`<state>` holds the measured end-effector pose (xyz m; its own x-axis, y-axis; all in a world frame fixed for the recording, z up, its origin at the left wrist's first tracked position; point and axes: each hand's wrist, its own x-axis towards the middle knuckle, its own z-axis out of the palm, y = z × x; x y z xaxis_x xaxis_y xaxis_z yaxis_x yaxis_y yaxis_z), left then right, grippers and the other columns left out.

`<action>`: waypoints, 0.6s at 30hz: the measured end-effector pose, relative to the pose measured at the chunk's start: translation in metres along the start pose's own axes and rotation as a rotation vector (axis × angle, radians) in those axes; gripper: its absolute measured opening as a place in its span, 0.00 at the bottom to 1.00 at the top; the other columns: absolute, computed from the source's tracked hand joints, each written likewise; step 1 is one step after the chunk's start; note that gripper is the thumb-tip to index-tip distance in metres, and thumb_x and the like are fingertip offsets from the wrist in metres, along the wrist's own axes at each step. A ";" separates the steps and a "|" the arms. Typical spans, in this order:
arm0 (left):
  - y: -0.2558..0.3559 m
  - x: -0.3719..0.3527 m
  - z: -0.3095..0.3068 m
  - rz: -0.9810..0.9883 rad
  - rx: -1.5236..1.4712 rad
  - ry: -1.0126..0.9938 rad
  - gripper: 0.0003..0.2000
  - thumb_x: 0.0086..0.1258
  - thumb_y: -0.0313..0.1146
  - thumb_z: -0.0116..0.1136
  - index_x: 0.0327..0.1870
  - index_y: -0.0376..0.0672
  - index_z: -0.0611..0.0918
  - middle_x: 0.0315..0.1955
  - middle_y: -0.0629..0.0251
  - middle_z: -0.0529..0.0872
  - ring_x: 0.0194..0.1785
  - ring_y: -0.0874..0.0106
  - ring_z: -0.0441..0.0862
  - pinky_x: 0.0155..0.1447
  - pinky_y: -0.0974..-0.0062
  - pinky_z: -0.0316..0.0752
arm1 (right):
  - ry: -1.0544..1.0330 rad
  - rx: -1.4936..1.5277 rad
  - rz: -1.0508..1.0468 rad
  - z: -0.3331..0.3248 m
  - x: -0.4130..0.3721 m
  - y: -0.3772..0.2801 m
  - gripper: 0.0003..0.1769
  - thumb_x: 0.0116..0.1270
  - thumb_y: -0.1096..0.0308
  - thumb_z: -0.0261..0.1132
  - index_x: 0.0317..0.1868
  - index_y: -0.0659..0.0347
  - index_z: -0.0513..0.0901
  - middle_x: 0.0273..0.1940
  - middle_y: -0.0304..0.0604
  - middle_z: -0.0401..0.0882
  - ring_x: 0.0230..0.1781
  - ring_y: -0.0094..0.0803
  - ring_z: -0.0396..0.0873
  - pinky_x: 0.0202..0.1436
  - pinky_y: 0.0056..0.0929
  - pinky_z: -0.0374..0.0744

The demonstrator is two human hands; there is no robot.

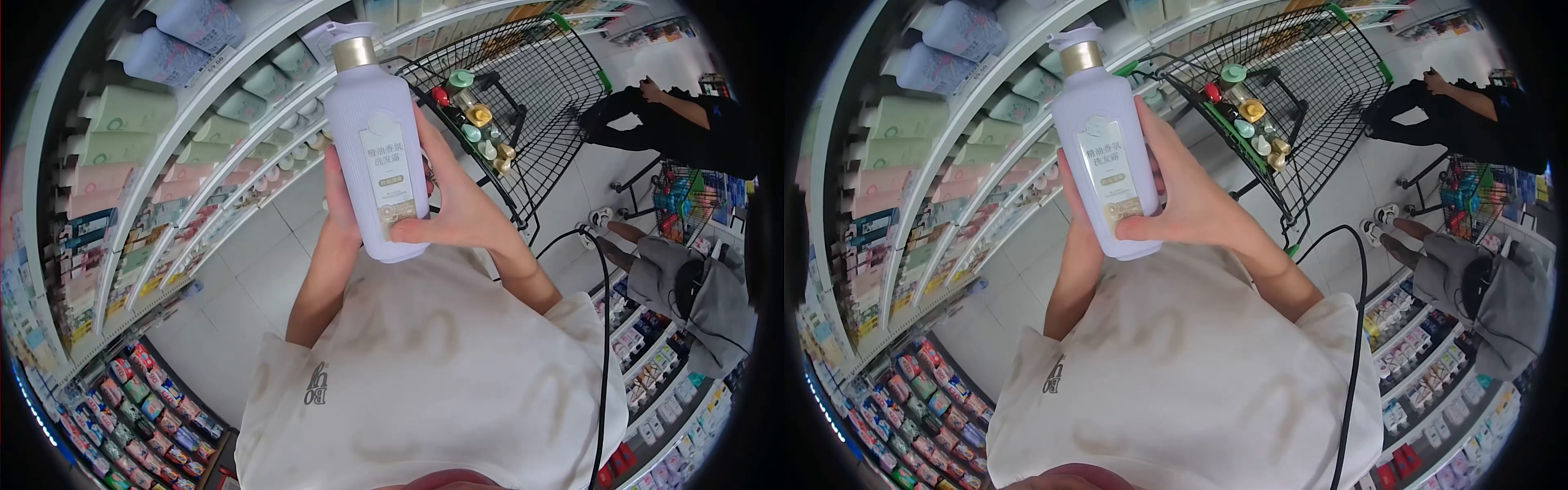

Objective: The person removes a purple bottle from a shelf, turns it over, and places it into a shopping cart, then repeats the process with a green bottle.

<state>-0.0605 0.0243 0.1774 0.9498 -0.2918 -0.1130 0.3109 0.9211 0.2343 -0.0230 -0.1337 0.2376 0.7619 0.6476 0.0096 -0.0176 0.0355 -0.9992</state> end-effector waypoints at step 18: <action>0.012 -0.028 0.020 0.157 0.653 0.463 0.41 0.76 0.67 0.31 0.72 0.35 0.62 0.63 0.51 0.75 0.64 0.59 0.77 0.66 0.62 0.74 | 0.070 0.351 0.052 0.025 0.000 0.024 0.51 0.56 0.65 0.75 0.75 0.70 0.55 0.68 0.53 0.65 0.69 0.39 0.66 0.71 0.38 0.66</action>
<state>-0.0830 0.0383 0.2024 0.9176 0.0960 -0.3858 0.2689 0.5647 0.7803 -0.0395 -0.1134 0.2145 0.7964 0.6022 -0.0558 -0.2697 0.2710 -0.9240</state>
